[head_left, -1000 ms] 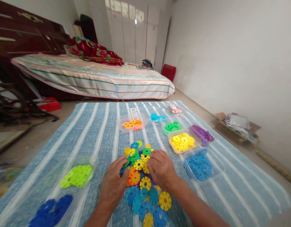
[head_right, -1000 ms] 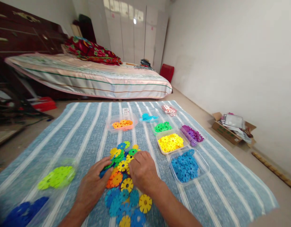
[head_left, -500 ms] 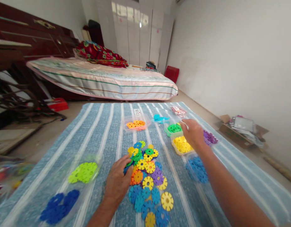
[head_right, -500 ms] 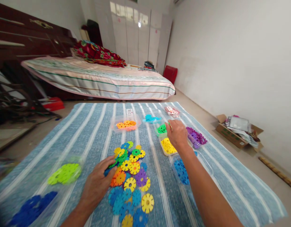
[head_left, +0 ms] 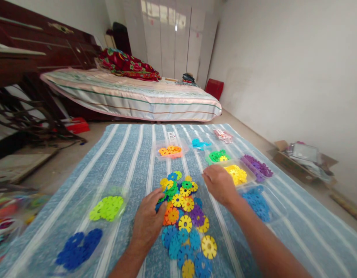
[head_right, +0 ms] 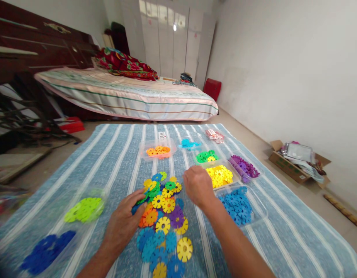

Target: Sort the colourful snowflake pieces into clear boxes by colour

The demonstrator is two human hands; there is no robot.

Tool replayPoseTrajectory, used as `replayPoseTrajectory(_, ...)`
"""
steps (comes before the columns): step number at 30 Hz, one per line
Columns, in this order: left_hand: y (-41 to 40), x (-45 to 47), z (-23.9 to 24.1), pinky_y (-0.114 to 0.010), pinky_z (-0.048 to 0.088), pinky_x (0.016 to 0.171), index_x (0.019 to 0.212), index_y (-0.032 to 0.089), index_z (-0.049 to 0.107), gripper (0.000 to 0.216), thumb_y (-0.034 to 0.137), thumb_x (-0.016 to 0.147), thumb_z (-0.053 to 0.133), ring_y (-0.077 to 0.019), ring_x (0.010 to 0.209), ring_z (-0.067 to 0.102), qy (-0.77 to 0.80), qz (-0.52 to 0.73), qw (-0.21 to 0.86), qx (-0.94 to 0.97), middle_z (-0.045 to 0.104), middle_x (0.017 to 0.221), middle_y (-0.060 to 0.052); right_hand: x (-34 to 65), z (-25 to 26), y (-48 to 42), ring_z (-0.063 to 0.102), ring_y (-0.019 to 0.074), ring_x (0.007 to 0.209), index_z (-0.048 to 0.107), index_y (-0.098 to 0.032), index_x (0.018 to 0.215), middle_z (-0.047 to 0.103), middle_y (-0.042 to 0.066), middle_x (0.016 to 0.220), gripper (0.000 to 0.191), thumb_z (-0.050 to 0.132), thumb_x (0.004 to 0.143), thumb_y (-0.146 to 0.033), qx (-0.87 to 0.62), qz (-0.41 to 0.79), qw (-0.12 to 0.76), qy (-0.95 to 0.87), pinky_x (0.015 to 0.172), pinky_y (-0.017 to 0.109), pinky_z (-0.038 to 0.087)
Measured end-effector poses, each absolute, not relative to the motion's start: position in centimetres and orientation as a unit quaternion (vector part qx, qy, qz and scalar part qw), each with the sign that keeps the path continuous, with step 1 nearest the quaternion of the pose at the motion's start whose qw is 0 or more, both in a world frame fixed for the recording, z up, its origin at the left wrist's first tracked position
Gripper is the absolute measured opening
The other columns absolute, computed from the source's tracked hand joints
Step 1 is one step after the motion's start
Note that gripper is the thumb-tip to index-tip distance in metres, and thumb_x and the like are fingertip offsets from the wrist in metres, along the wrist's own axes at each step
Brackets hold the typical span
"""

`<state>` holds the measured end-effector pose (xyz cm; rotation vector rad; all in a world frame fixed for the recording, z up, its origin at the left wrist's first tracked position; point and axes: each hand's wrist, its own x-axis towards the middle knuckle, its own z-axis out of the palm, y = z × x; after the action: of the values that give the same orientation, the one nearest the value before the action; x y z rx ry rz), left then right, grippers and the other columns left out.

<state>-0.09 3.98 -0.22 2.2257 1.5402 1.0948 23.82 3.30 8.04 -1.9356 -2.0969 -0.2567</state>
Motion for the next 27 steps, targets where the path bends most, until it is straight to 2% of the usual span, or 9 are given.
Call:
replayPoseTrajectory(1,3.9,-0.1,-0.2,-0.041,0.049,0.095,0.091,0.019,0.064,0.023,0.032,0.081,0.047,-0.0241,0.105,0.062,0.525,0.373,0.110,0.757,0.068,0.111,-0.009,25.4,9.2,4.4,0.058,0.0180,0.093,0.065,-0.020,0.084,0.064,0.007,0.091,0.026,0.041,0.094,-0.025,-0.709,-0.095,0.078,-0.694,0.080,0.027,0.041)
replayPoseTrajectory(3,3.9,0.0,-0.1,-0.042,0.050,0.094,0.089,0.019,0.064,0.023,0.031,0.081,0.048,-0.0245,0.104,0.062,0.525,0.377,0.108,0.755,0.068,0.110,-0.009,28.6,10.9,6.8,0.058,0.0225,0.098,0.067,-0.015,0.094,0.064,0.013,0.099,0.028,0.040,0.094,-0.024,-0.751,-0.101,0.046,-0.651,0.078,0.030,0.042)
replayPoseTrajectory(5,3.9,0.0,0.0,-0.042,0.051,0.093,0.089,0.019,0.065,0.022,0.031,0.081,0.048,-0.0243,0.103,0.063,0.523,0.385,0.107,0.753,0.068,0.110,-0.009,31.5,11.6,9.1,0.058,0.0261,0.102,0.068,-0.013,0.096,0.063,0.017,0.103,0.022,0.049,0.089,-0.022,-0.773,-0.087,0.009,-0.628,0.076,0.031,0.044)
replayPoseTrajectory(9,3.8,0.0,0.0,-0.040,0.051,0.092,0.089,0.021,0.065,0.020,0.029,0.080,0.049,-0.0227,0.101,0.064,0.527,0.391,0.106,0.747,0.069,0.109,-0.007,34.9,10.4,12.2,0.058,0.0256,0.103,0.068,-0.017,0.101,0.063,0.013,0.109,0.024,0.066,0.078,-0.024,-0.784,-0.030,-0.063,-0.616,0.075,0.030,0.047)
replayPoseTrajectory(15,3.6,0.0,0.0,-0.040,0.050,0.094,0.091,0.021,0.065,0.020,0.030,0.081,0.050,-0.0226,0.104,0.063,0.526,0.384,0.111,0.751,0.068,0.111,-0.008,36.1,8.8,13.9,0.059,0.0197,0.099,0.059,-0.016,0.109,0.060,0.007,0.113,0.028,0.058,0.088,-0.035,-0.774,0.015,-0.139,-0.617,0.083,0.039,0.050)
replayPoseTrajectory(21,3.6,0.0,-0.2,-0.039,0.050,0.093,0.091,0.020,0.065,0.021,0.029,0.081,0.049,-0.0226,0.104,0.063,0.530,0.382,0.106,0.750,0.068,0.111,-0.008,36.5,8.2,14.8,0.058,0.0200,0.101,0.057,-0.017,0.113,0.057,0.007,0.117,0.028,0.056,0.090,-0.034,-0.759,0.020,-0.170,-0.629,0.086,0.041,0.050)
replayPoseTrajectory(27,3.7,0.1,-0.3,-0.041,0.049,0.095,0.092,0.019,0.065,0.023,0.030,0.081,0.048,-0.0232,0.105,0.062,0.535,0.373,0.107,0.751,0.067,0.112,-0.009,37.4,8.4,15.0,0.059,0.0194,0.098,0.057,-0.017,0.112,0.058,0.007,0.115,0.028,0.055,0.090,-0.034,-0.747,0.052,-0.150,-0.645,0.084,0.040,0.051)
